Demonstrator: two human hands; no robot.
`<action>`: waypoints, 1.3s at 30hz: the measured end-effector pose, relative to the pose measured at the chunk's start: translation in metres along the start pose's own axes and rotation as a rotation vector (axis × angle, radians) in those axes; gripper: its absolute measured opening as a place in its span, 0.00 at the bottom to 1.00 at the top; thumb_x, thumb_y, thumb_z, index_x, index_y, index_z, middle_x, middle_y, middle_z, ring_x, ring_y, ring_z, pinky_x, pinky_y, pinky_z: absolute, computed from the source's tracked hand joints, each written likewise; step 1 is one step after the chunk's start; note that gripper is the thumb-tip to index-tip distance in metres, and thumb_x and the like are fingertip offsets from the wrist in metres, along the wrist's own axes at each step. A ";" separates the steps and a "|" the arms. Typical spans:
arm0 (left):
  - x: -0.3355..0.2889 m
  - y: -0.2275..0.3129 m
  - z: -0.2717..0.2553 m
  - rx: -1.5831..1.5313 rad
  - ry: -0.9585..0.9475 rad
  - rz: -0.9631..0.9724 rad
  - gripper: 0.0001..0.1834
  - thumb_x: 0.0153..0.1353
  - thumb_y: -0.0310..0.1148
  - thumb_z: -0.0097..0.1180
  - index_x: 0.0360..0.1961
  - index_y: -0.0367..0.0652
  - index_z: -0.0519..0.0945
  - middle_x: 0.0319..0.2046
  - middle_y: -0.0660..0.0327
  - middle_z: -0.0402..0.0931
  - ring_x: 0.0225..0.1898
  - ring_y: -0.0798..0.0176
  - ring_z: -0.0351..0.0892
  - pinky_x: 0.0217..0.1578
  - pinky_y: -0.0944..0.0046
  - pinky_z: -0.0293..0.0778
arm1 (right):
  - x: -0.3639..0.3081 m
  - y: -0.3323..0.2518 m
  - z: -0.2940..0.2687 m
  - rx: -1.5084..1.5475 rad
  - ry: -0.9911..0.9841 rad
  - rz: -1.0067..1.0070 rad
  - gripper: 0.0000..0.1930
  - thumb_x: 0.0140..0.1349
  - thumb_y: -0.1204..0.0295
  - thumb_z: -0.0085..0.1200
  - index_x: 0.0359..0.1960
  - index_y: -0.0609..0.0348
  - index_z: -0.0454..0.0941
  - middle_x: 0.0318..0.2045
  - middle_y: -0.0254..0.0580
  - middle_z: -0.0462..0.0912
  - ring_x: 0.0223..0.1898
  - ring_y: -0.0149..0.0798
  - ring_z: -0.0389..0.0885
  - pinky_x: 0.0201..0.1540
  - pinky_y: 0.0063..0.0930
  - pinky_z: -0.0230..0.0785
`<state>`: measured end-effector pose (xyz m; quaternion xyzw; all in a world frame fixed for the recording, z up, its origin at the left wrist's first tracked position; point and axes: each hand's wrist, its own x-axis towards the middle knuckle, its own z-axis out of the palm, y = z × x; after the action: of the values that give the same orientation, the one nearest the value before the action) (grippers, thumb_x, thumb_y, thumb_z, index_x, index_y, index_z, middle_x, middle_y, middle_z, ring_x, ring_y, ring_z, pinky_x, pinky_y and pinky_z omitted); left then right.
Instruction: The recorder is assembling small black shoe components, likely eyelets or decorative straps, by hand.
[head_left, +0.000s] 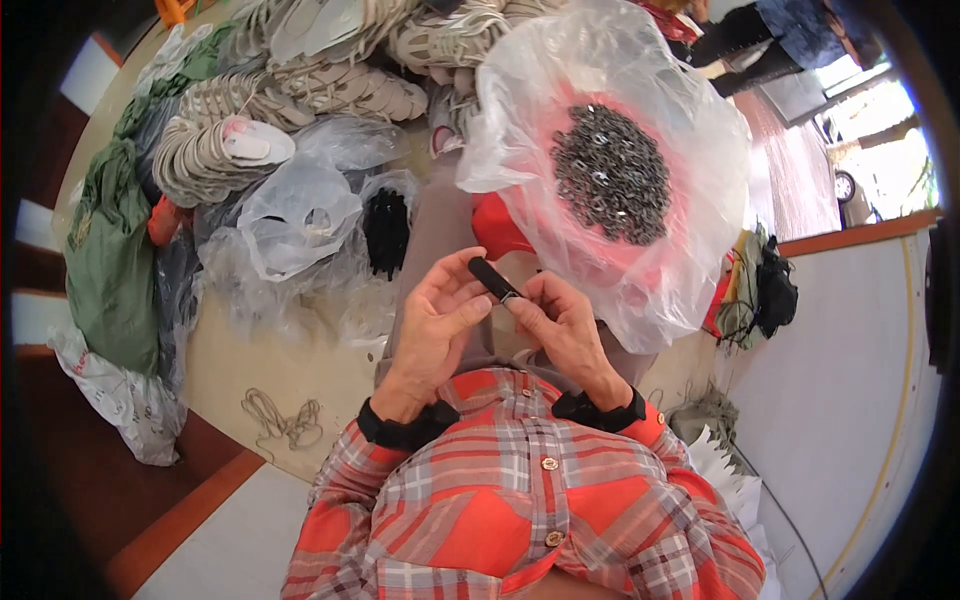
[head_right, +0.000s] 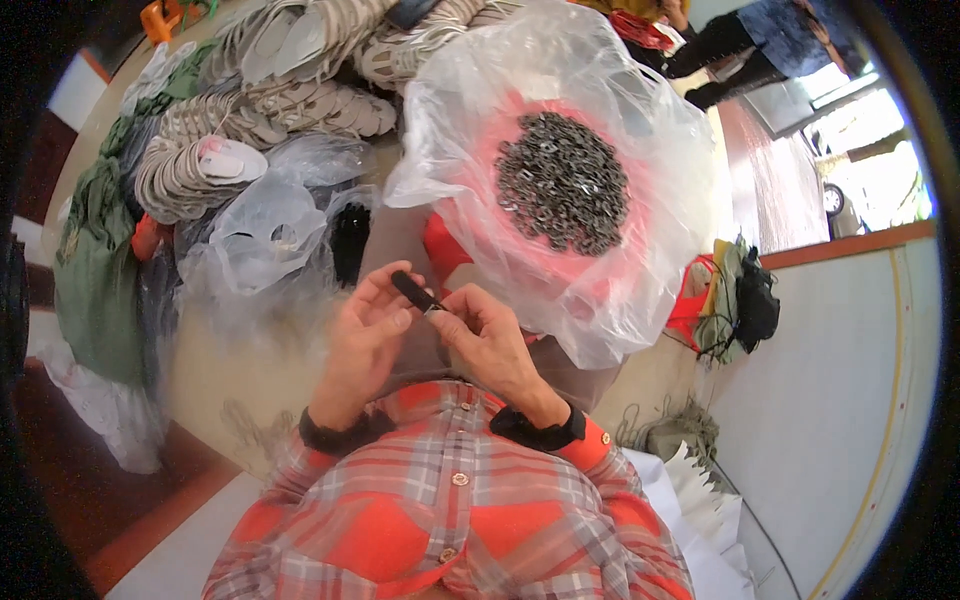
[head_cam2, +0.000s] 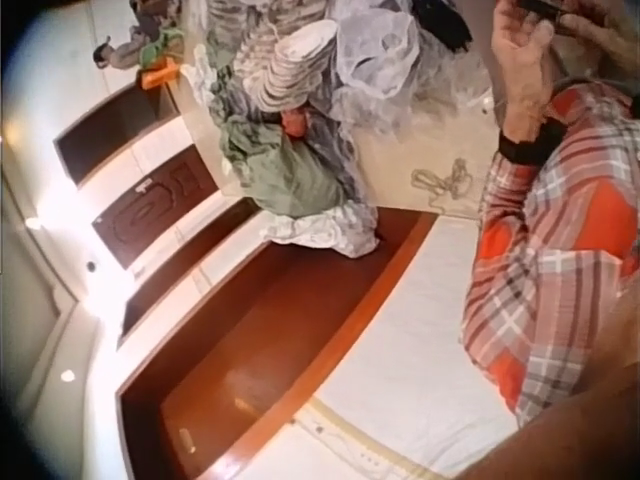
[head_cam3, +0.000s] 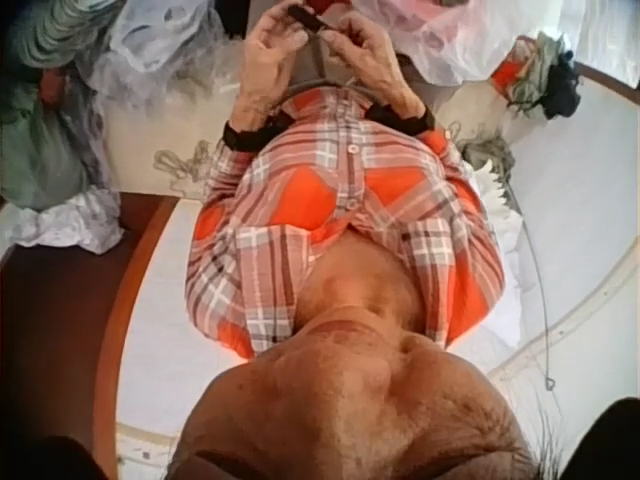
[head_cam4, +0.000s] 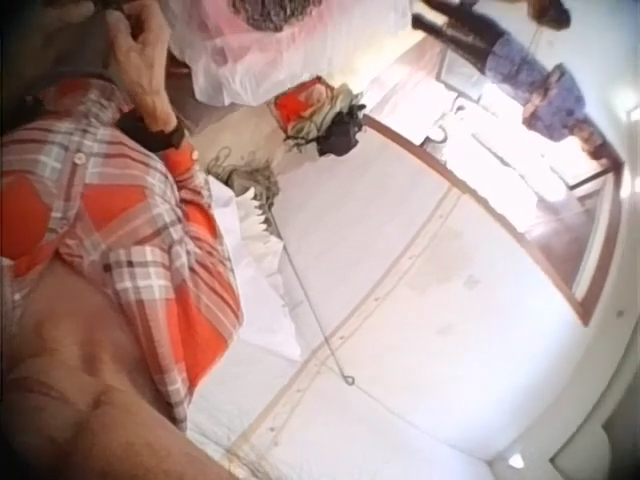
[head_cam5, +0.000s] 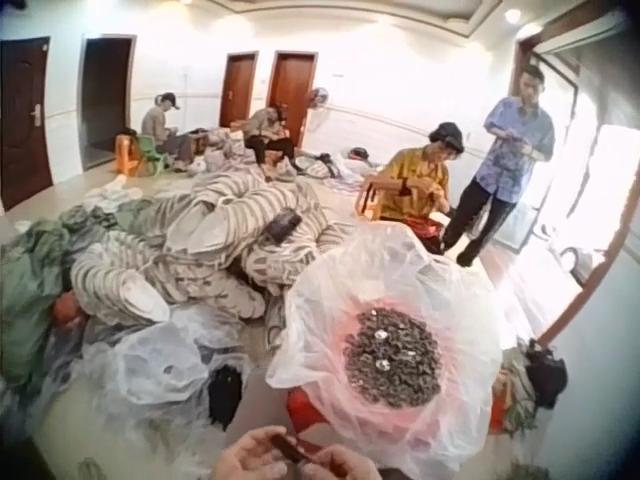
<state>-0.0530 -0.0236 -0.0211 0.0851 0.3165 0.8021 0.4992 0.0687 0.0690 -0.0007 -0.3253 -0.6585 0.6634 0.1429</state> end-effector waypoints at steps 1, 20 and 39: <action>0.001 -0.002 -0.010 -0.004 0.015 0.016 0.21 0.51 0.21 0.56 0.49 0.35 0.70 0.37 0.63 0.72 0.34 0.70 0.72 0.40 0.71 0.70 | 0.006 0.002 0.007 -0.004 -0.022 0.001 0.07 0.59 0.73 0.52 0.37 0.63 0.72 0.23 0.28 0.72 0.23 0.20 0.68 0.25 0.15 0.60; 0.202 -0.047 -0.322 1.122 0.437 -0.217 0.11 0.56 0.34 0.53 0.33 0.35 0.73 0.25 0.51 0.76 0.27 0.52 0.77 0.28 0.56 0.72 | 0.083 0.053 0.040 0.193 -0.431 0.698 0.13 0.62 0.74 0.47 0.46 0.67 0.68 0.36 0.46 0.77 0.34 0.33 0.78 0.38 0.24 0.74; 0.126 -0.025 -0.283 1.119 0.811 0.339 0.08 0.55 0.30 0.53 0.33 0.36 0.74 0.26 0.52 0.72 0.30 0.48 0.73 0.34 0.57 0.68 | 0.102 0.063 0.040 0.111 -0.217 0.676 0.10 0.61 0.75 0.46 0.43 0.66 0.70 0.32 0.43 0.77 0.31 0.31 0.77 0.34 0.22 0.71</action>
<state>-0.2242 -0.0280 -0.2805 0.0717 0.8242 0.5542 0.0920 -0.0174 0.0952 -0.0901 -0.4441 -0.4882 0.7385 -0.1380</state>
